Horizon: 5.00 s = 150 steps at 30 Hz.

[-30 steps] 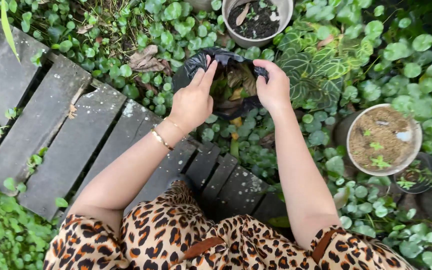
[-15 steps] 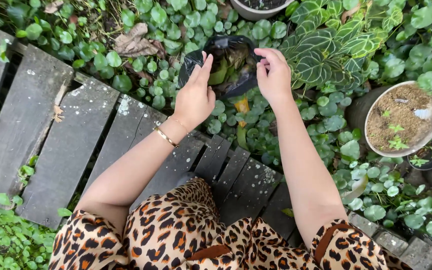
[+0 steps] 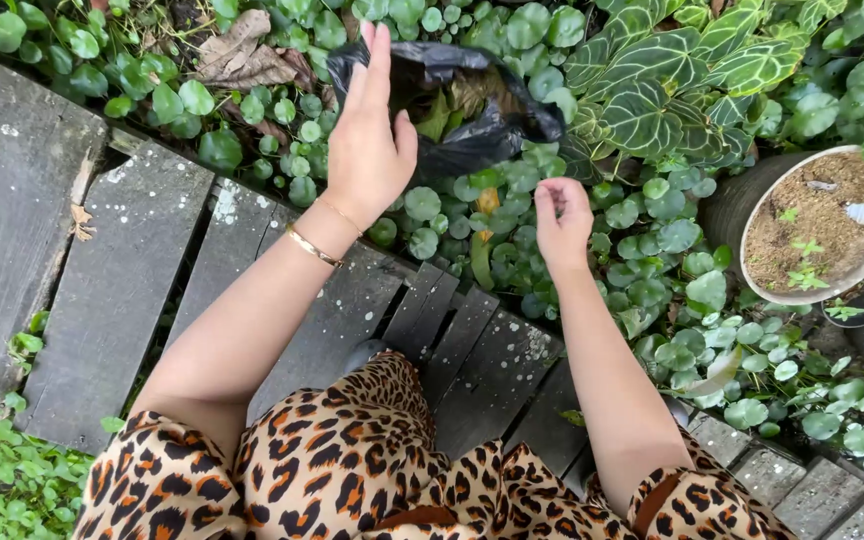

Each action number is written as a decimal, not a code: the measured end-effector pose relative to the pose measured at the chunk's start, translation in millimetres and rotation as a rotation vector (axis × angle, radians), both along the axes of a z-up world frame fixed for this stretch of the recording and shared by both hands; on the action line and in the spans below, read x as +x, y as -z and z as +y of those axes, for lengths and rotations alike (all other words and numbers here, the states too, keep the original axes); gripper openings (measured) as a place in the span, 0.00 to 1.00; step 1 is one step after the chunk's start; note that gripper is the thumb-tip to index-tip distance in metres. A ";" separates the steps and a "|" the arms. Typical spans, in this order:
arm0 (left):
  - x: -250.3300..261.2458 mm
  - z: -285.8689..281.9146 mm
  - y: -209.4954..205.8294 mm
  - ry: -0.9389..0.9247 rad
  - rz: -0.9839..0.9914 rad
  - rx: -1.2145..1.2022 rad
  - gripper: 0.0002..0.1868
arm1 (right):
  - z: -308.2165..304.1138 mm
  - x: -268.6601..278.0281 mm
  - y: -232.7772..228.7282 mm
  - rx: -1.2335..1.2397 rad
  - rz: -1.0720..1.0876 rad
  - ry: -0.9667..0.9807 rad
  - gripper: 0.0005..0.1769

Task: Picking up dry leaves and putting them into a trash bag.

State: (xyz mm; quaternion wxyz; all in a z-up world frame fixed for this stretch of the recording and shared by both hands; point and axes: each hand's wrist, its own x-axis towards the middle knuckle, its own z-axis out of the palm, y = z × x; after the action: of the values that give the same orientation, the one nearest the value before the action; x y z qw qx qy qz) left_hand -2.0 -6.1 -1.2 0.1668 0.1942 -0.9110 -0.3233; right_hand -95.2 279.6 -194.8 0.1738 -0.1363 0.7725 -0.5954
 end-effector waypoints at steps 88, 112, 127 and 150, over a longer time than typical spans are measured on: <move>42.7 50.0 -30.2 0.153 -0.160 -0.062 0.51 | -110.2 -10.8 -113.4 -0.478 -0.873 0.017 0.17; 46.3 41.7 -37.2 0.225 -0.171 -0.096 0.49 | -134.7 11.5 -108.4 0.394 0.106 -0.398 0.18; 5.4 24.7 -19.7 0.129 -0.041 -0.027 0.43 | -74.2 -12.4 -93.1 0.754 0.249 -0.193 0.08; 9.8 15.3 -64.5 -0.139 -0.028 -0.144 0.24 | -155.7 -71.1 -230.1 0.552 0.089 -0.409 0.21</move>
State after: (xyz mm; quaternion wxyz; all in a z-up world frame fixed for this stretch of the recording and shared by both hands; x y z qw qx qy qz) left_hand 7.8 9.2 63.2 0.1898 0.2490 -0.9185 -0.2417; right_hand -166.3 124.0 35.4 0.2861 -0.2619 0.8678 -0.3104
